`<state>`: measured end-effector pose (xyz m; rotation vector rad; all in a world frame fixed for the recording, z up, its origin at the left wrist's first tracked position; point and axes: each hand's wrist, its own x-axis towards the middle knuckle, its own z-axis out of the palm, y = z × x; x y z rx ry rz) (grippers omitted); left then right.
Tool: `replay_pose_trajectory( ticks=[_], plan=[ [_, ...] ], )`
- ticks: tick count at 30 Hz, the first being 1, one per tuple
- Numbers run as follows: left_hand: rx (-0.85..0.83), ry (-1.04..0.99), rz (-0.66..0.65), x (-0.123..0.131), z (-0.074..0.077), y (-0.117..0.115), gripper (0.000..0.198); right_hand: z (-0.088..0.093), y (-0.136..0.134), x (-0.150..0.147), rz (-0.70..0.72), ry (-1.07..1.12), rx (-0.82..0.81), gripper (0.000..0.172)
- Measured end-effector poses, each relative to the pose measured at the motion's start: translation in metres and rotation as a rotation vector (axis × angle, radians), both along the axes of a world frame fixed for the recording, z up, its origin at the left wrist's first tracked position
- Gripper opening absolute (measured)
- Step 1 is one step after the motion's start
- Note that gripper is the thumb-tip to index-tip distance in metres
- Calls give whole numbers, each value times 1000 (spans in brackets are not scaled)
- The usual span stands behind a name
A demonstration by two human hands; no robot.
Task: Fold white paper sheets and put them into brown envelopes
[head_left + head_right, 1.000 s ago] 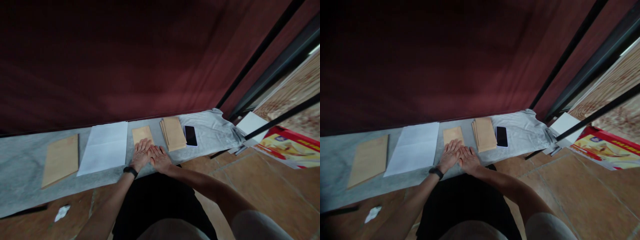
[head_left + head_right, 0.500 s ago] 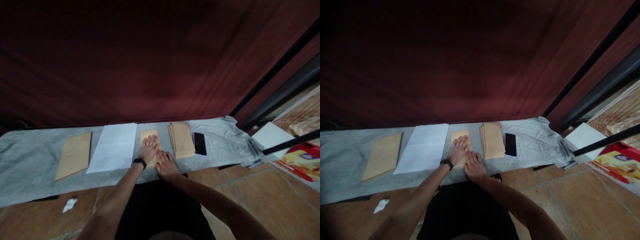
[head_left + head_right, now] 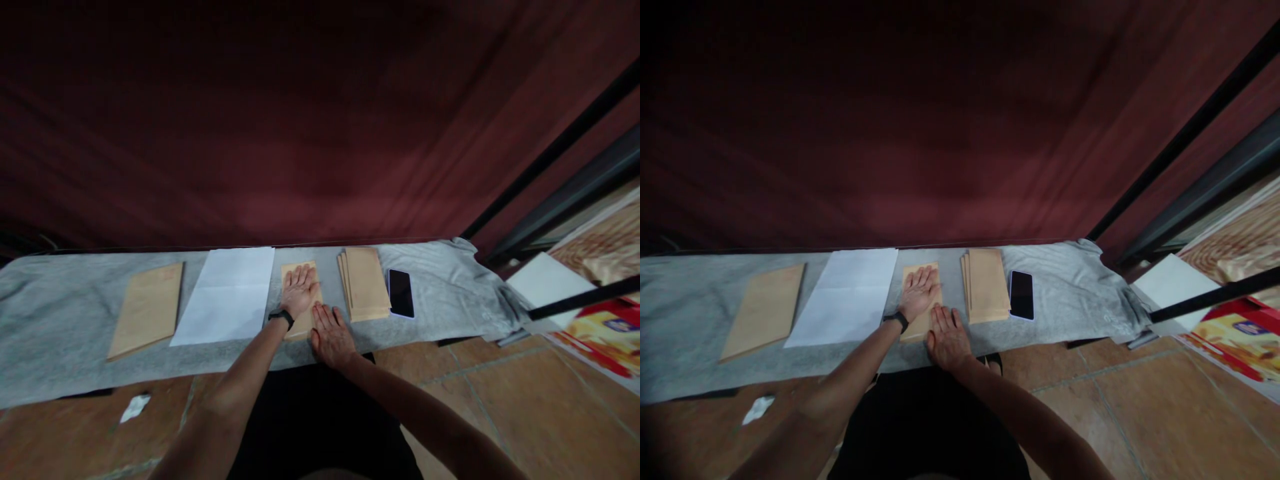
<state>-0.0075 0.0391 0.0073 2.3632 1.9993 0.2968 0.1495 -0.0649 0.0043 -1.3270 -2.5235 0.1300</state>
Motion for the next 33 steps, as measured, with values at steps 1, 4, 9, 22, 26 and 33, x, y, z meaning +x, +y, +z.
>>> replay_pose_trajectory(
  ticks=[1,4,9,22,26,33],
  plan=[
    [9,2,-6,-1,0,-3,58,0,0,0,-3,3,-5,58],
    [21,10,-26,-4,-1,-20,57,-1,0,0,-15,19,-15,57],
    [14,-11,-30,-15,-3,-65,55,0,-1,1,-6,53,-6,55],
    [115,-364,-173,-40,-6,-158,40,5,1,18,131,343,-136,38],
    [160,-443,-117,-38,-7,-154,30,0,4,14,59,428,-130,26],
    [212,-527,45,-24,-8,-145,20,-3,7,4,-113,419,-95,18]
  ],
)
